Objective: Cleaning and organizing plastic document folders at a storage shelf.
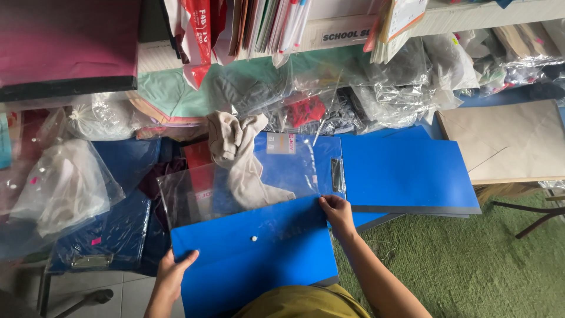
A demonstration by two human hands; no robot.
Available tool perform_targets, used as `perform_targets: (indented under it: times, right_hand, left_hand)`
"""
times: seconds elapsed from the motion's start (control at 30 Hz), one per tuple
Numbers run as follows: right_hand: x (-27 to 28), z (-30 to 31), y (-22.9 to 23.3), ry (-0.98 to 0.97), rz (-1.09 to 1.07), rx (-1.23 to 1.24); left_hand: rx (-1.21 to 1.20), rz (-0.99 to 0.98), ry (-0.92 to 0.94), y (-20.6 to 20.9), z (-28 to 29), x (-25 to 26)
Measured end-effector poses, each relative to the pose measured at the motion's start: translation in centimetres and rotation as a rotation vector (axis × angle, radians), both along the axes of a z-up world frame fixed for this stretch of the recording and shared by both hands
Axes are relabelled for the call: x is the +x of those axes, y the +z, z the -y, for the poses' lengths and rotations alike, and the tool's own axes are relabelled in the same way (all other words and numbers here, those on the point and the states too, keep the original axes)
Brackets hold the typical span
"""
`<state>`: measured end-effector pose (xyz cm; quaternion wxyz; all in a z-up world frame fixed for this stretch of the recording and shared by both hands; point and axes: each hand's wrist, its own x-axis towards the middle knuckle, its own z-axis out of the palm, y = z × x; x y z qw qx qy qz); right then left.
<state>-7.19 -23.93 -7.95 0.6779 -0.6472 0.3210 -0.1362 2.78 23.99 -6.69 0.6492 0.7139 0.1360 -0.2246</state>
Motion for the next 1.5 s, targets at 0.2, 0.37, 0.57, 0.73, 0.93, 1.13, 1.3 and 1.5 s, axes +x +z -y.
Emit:
perform_targets:
  times: [0.2,0.37,0.57,0.73,0.93,1.13,1.3,1.5]
  right_hand:
    - [-1.4,1.2,1.2,0.028,0.007,0.513]
    - [-0.3,3.1,2.0,0.294,0.11,0.815]
    - [2.1,5.6,4.6,0.39,0.107,0.862]
    - [3.2,9.3,4.0,0.433,0.086,0.742]
    - [2.1,7.2,6.0,0.404,0.113,0.762]
    - [1.6,7.5,2.5,0.371,0.102,0.886]
    - [3.0,8.4,2.3,0.625,0.197,1.007]
    - [6.7,11.1,2.6,0.6,0.094,0.903]
  left_hand:
    - [-0.037,0.008,-0.004,-0.7,0.2,0.4]
    - [-0.002,-0.046,0.021,2.1,0.7,1.2]
    - [-0.13,0.0,-0.01,3.8,1.1,2.5]
    - [-0.447,-0.062,0.107,8.1,3.8,2.8]
    - [-0.42,-0.044,0.157,1.9,3.6,2.4]
    - [-0.224,0.044,0.184,-1.3,2.5,0.4]
    - [-0.215,0.142,0.212,-1.0,3.1,-1.0]
    - [-0.194,0.138,0.29,4.2,7.2,-0.9]
